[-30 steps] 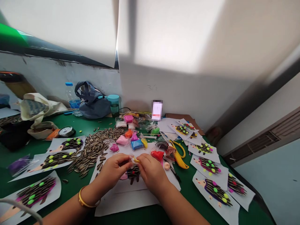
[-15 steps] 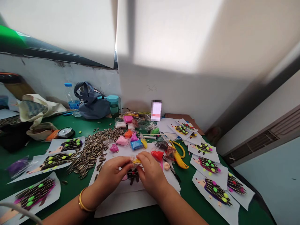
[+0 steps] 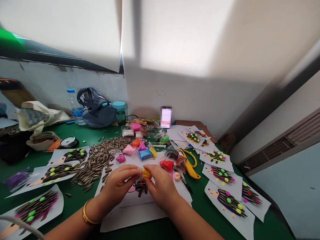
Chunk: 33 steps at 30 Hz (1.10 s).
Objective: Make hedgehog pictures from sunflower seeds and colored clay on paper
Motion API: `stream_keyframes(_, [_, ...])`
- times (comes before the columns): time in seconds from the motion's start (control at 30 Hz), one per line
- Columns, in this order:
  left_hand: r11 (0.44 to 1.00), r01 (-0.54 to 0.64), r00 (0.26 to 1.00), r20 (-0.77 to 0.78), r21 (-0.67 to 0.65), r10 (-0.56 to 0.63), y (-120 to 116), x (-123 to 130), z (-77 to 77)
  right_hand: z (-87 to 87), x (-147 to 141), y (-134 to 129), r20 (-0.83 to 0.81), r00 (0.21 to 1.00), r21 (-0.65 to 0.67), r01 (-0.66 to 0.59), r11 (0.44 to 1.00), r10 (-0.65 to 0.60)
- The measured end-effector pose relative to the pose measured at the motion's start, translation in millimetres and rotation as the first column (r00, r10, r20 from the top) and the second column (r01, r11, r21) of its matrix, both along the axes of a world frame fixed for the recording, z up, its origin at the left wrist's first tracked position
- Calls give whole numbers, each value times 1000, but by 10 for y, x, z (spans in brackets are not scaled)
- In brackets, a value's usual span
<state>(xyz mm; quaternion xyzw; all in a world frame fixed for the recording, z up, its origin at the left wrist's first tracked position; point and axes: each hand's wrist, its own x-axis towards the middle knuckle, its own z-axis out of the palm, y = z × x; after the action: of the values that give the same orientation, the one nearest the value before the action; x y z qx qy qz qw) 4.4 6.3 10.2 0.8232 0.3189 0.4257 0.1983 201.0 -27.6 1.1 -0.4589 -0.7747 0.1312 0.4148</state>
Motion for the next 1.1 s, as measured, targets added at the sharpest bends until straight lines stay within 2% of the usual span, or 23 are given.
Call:
stream_keyframes(0.13, [989,-32,986,-155,142,54,-15,-9,-1,28,-19,-13,-13,999,-31,42,999,-42])
stream_keyframes(0.23, [975,-73,970,-213,208,118,-16,9,-19,52,-23,-16,-30,998,-69,44,997,-46])
stream_keyframes(0.43, [982,-70,940,-319,174,124,-40,67,-52,53,-35,-19,-90,995,-138,27,990,-39])
stream_keyframes(0.57, [968,-85,934,-319,235,159,-50,60,-54,74,-55,-24,-113,992,-178,34,983,-55])
stream_keyframes(0.77, [945,-107,958,-221,308,181,-43,31,-56,78,-36,-12,-73,995,-152,55,987,-67])
stream_keyframes(0.87, [955,-114,945,-267,274,190,-33,36,-32,48,-43,-15,-61,997,-138,41,990,-50])
stream_keyframes(0.97, [982,-96,931,-335,165,147,-23,35,-1,16,-63,-24,-51,998,-136,29,990,-36])
stream_keyframes(1.1, [993,-96,954,-278,71,112,-20,15,29,24,-59,-18,-31,999,-163,29,986,-35])
